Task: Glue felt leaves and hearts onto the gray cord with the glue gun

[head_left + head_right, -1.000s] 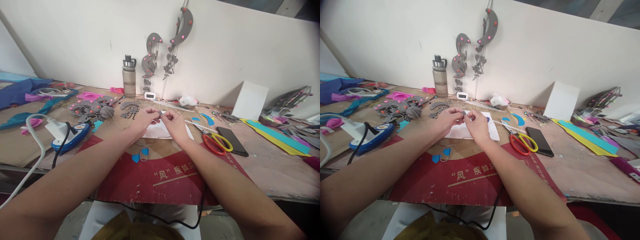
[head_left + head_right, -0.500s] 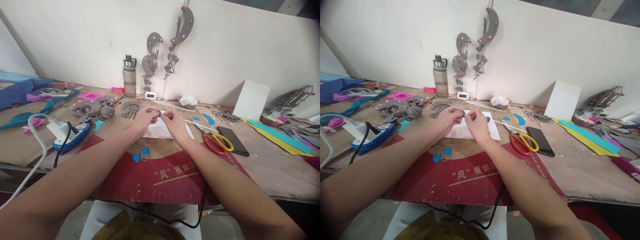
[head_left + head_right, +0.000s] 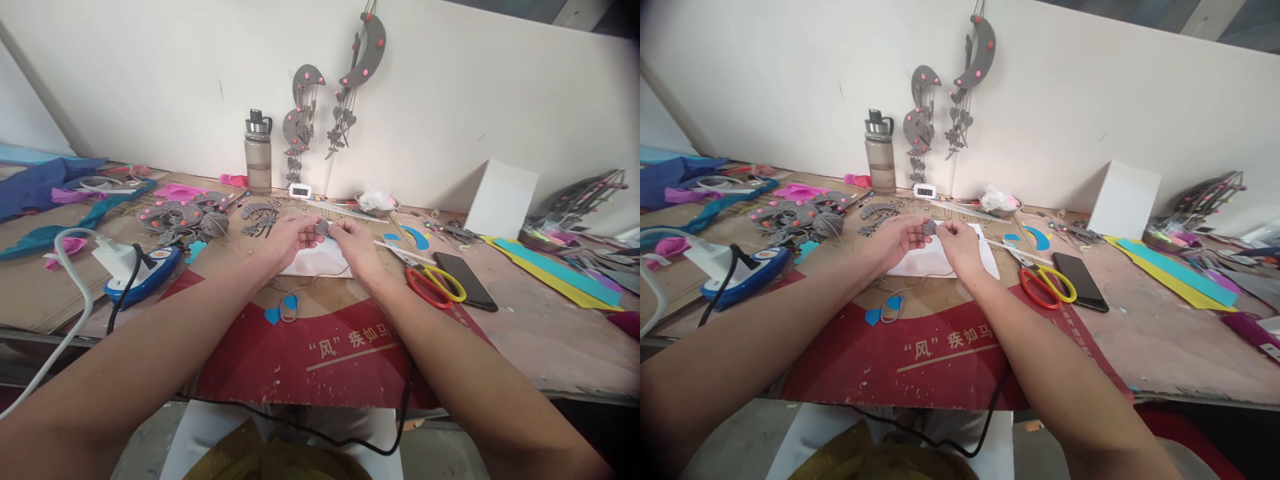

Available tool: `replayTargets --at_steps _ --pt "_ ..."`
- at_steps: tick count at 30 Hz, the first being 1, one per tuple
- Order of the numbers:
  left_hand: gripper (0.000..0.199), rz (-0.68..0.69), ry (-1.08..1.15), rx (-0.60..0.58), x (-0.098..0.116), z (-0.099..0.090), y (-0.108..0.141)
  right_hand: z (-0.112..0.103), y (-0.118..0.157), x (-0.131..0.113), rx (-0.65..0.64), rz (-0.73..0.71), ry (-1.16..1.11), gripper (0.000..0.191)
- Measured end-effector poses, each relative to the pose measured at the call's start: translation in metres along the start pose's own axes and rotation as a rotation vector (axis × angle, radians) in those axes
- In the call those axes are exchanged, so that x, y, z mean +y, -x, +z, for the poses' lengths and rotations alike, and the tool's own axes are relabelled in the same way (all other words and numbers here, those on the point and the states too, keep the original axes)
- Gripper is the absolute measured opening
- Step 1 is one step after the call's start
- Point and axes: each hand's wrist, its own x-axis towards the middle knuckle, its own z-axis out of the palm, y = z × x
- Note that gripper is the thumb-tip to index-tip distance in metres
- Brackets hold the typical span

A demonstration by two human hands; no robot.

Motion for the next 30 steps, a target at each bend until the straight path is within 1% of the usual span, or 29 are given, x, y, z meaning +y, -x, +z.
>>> replayTargets --at_steps 5,11,18,23,27,30 --pt "0.019 -0.001 -0.076 0.027 0.0007 0.0016 0.0013 0.0005 0.0015 -0.0023 0.014 -0.030 -0.012 0.017" --pt "0.016 0.045 -0.151 0.072 -0.0007 0.0032 0.0001 -0.0005 0.0043 -0.0052 -0.010 -0.058 0.058 0.018" --pt "0.022 0.144 -0.229 0.124 -0.0033 0.0002 -0.0032 0.0020 0.0045 -0.0011 -0.042 -0.109 0.058 0.015" --pt "0.028 0.176 -0.239 0.174 -0.0047 -0.0003 -0.0025 0.0034 0.0054 -0.0006 -0.064 -0.092 0.054 0.015" --pt "0.031 0.196 -0.280 0.193 -0.0068 0.0020 -0.0004 0.0044 0.0059 0.0015 -0.046 -0.084 0.080 0.016" --pt "0.033 0.193 -0.310 0.180 -0.0072 0.0039 0.0012 0.0040 0.0051 0.0032 -0.023 -0.075 0.098 0.016"
